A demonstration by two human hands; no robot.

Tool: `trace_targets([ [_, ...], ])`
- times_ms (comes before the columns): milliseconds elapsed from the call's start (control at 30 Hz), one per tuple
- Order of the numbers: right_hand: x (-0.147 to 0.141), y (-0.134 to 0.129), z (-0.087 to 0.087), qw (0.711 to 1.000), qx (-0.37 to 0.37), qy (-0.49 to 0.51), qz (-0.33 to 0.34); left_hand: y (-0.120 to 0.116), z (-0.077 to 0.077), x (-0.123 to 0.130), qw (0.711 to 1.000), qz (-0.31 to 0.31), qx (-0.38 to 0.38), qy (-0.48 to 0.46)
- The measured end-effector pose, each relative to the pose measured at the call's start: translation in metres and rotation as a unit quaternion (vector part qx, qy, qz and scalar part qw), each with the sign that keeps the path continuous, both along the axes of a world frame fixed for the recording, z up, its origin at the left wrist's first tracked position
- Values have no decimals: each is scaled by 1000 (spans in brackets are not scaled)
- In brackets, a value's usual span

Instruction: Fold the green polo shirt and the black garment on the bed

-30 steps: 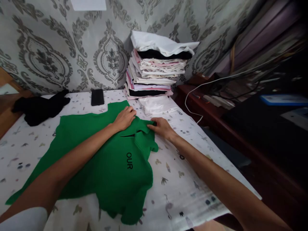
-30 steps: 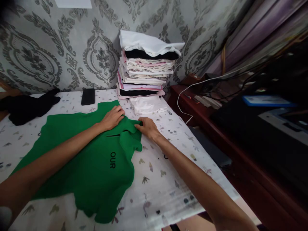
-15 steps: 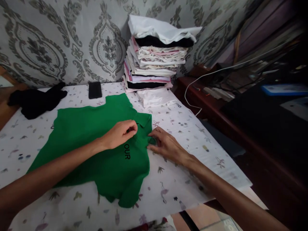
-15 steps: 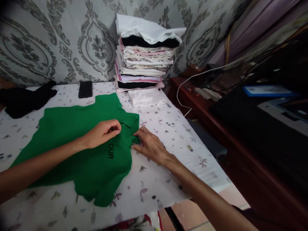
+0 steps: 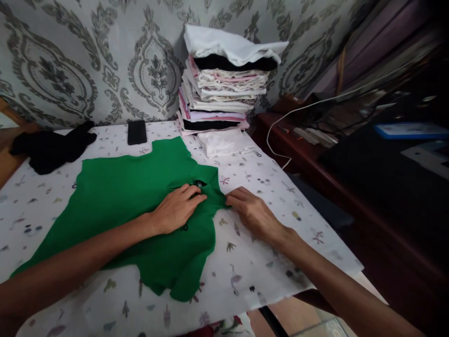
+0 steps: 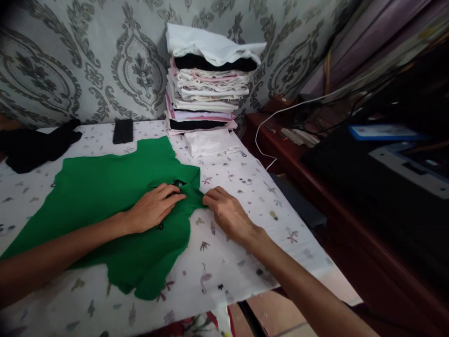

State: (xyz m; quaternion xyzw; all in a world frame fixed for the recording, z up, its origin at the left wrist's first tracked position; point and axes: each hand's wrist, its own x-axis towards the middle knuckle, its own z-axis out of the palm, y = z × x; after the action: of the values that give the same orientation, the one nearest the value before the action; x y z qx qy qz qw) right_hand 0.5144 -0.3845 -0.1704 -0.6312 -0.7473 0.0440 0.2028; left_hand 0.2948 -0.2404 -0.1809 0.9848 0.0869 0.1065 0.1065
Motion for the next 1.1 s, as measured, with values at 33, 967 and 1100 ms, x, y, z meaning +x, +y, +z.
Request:
trace_targets([
  [33, 3, 3, 0, 999, -9, 28, -31, -1, -1, 0, 1000, -3, 10, 2],
  [967, 8, 88, -3, 957, 9, 214, -195, 25, 35, 21, 989, 125, -78, -30],
  [1100, -7, 71, -5, 961, -3, 192, -201, 35, 32, 46, 990, 135, 24, 10],
])
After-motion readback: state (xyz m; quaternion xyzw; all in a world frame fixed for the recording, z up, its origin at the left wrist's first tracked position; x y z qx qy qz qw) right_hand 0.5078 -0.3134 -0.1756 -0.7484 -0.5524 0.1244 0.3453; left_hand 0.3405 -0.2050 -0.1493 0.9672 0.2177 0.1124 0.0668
